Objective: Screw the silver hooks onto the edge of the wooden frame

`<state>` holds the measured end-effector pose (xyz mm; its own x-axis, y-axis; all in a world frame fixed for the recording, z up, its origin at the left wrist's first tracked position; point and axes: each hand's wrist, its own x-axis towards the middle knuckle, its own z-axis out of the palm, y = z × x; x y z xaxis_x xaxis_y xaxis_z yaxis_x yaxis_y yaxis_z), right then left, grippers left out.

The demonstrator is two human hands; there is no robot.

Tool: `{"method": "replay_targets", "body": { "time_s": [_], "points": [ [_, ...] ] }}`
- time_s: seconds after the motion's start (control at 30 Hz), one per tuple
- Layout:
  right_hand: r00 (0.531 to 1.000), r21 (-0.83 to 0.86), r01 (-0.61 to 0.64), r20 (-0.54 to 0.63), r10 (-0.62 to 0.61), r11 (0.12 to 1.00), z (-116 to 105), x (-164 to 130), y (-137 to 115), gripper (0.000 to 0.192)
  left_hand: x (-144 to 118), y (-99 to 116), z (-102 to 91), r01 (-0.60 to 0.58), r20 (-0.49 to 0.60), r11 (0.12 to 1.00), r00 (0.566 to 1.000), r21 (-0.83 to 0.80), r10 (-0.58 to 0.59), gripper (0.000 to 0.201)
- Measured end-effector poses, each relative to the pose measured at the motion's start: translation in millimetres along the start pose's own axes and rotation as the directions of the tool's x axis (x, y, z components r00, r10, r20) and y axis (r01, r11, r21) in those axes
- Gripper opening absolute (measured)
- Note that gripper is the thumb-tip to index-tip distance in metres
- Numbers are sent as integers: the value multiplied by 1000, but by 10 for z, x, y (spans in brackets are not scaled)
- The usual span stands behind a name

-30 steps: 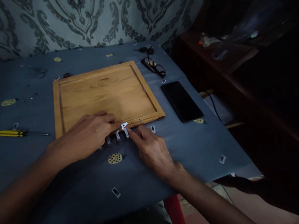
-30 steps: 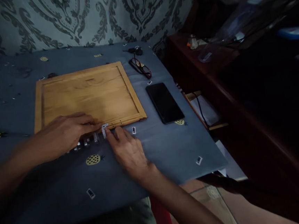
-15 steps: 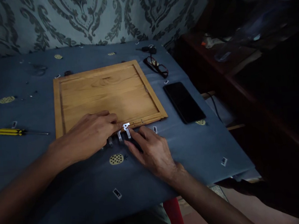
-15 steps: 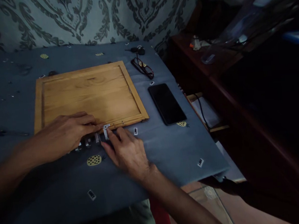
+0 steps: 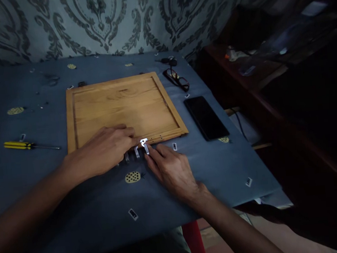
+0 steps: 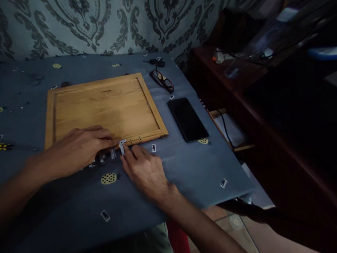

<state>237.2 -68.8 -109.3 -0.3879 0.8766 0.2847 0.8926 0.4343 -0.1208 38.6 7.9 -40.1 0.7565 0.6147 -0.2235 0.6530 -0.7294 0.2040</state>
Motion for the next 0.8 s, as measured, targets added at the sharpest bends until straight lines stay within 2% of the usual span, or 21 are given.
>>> {"method": "replay_targets", "body": {
  "time_s": [0.1,0.2,0.3,0.4,0.53,0.67,0.8],
  "points": [
    [1000,5,1,16,-1,1000,-11,1,-5,36,3,-19,6,-14,-10,1000,1000,14,14,40],
    [1000,-13,-6,30,6,1000,-13,1,-8,37,-26,-43,-70,9,-30,1000,1000,-9,-10,37],
    [999,-22,-13,47,14,1000,-5,0,-9,37,-115,-87,-237,133,-79,991,988,3,-132,47],
    [998,-20,-20,55,22,1000,7,-1,-13,36,-275,-170,-389,264,-117,964,958,11,-261,59],
    [998,-21,-37,54,38,999,13,1,-24,34,-593,-320,-425,354,-137,935,927,6,-350,59],
    [998,-10,-36,60,36,999,5,7,-35,32,-978,-474,-325,449,-189,894,877,-11,-443,50],
    [997,0,-40,65,40,999,-4,14,-43,31,-1394,-630,-214,584,-259,811,781,-21,-569,48]
  ]
}}
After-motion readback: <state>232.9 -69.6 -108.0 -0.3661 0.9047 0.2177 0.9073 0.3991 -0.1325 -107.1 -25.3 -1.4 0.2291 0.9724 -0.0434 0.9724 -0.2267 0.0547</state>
